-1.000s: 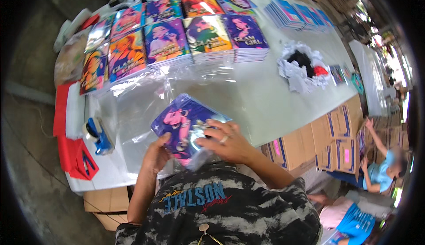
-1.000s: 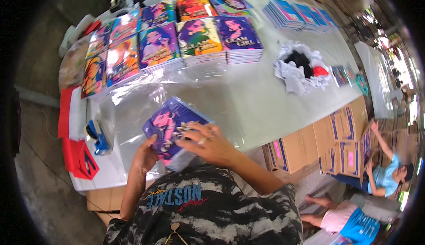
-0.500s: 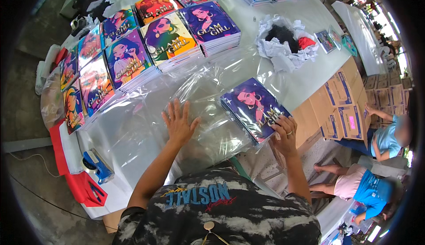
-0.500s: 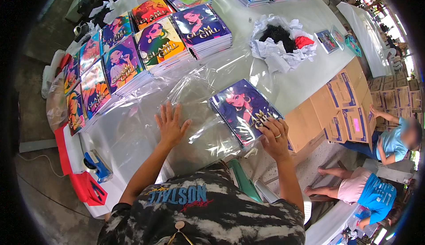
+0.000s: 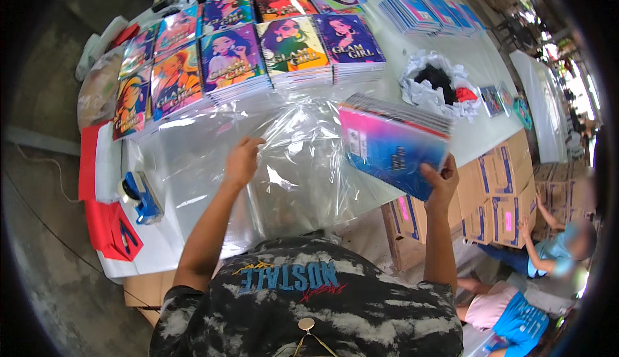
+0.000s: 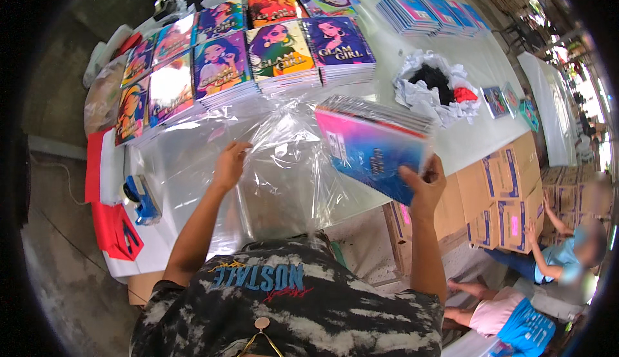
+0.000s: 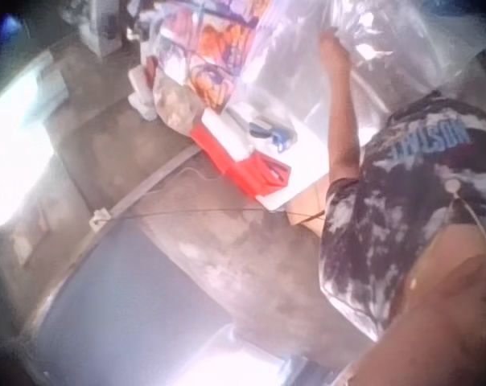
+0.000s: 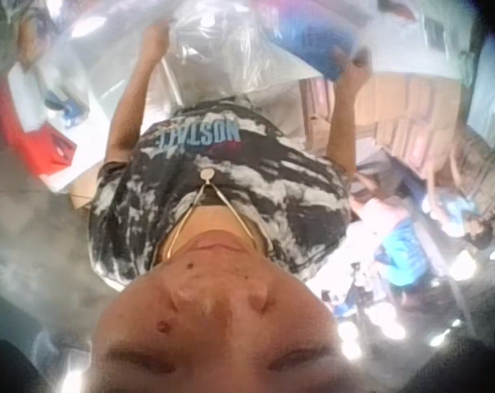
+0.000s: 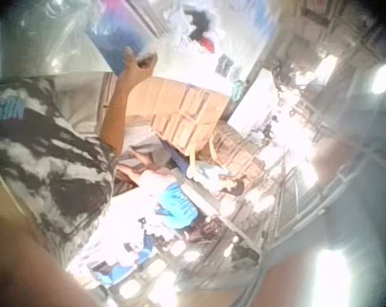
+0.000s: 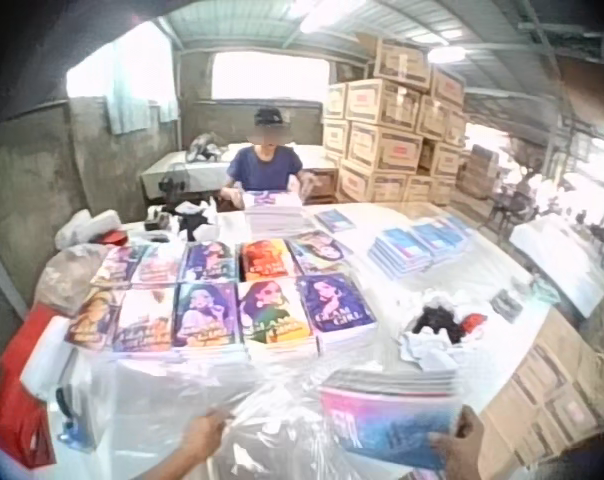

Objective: The person places spiral-bound notebooks into clear plastic sleeves on a table, folds the sleeves around the notebooks, and seals them with tape. The person repeats this process for multiple notebooks, stacking the wrapped items on the table.

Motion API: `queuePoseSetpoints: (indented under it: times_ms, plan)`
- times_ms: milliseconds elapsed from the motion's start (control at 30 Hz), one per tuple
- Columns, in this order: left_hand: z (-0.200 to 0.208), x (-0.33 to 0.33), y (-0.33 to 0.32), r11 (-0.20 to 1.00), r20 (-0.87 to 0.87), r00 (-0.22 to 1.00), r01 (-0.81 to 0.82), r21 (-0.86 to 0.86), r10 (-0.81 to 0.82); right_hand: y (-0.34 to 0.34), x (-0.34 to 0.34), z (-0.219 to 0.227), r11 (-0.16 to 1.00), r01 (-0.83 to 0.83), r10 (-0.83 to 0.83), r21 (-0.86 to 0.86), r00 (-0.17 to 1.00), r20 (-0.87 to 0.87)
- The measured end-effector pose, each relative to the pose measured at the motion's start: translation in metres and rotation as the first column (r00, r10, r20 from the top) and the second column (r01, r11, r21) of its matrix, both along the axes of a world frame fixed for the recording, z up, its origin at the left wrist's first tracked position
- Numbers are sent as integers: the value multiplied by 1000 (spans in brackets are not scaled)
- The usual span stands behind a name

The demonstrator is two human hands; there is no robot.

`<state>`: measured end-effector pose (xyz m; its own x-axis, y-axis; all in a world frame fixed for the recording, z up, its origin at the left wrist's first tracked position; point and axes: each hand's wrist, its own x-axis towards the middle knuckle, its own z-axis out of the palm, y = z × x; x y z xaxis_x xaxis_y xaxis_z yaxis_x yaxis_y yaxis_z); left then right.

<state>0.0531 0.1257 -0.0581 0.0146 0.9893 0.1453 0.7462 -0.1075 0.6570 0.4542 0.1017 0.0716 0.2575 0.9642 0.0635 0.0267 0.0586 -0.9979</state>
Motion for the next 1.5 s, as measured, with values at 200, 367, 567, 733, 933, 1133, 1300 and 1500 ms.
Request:
queuePoseSetpoints:
  times_ms: [200,367,567,733,933,1133,1300,1500]
  plan:
    - [50,-54,-31,1000,108,994,9,-26,-6,-20,-11,-8,986,-142,63,-83,793,-606]
    - [63,-67,-44,967,-190,950,-230,109,247,-32,-29,-16,984,-142,65,-109,852,-520]
    - [111,41,-86,997,202,978,-61,46,50,-44,-72,-8,992,-44,-2,-118,932,-363]
    - [82,55,-82,963,-158,987,-30,-268,-13,-44,-91,8,994,-39,11,-101,965,-261]
    - [43,3,-76,975,-402,915,117,189,-32,-43,-94,11,977,-111,52,-183,952,-300]
    - [32,-22,-86,961,-487,863,232,148,-133,-50,-97,7,954,-184,116,-237,955,-274]
    - [25,-27,-94,950,-515,842,273,154,-158,-57,-98,13,942,-221,184,-253,969,-163]
    - [9,-35,-99,938,-475,852,318,140,-219,-68,-105,31,946,-292,296,-145,955,11]
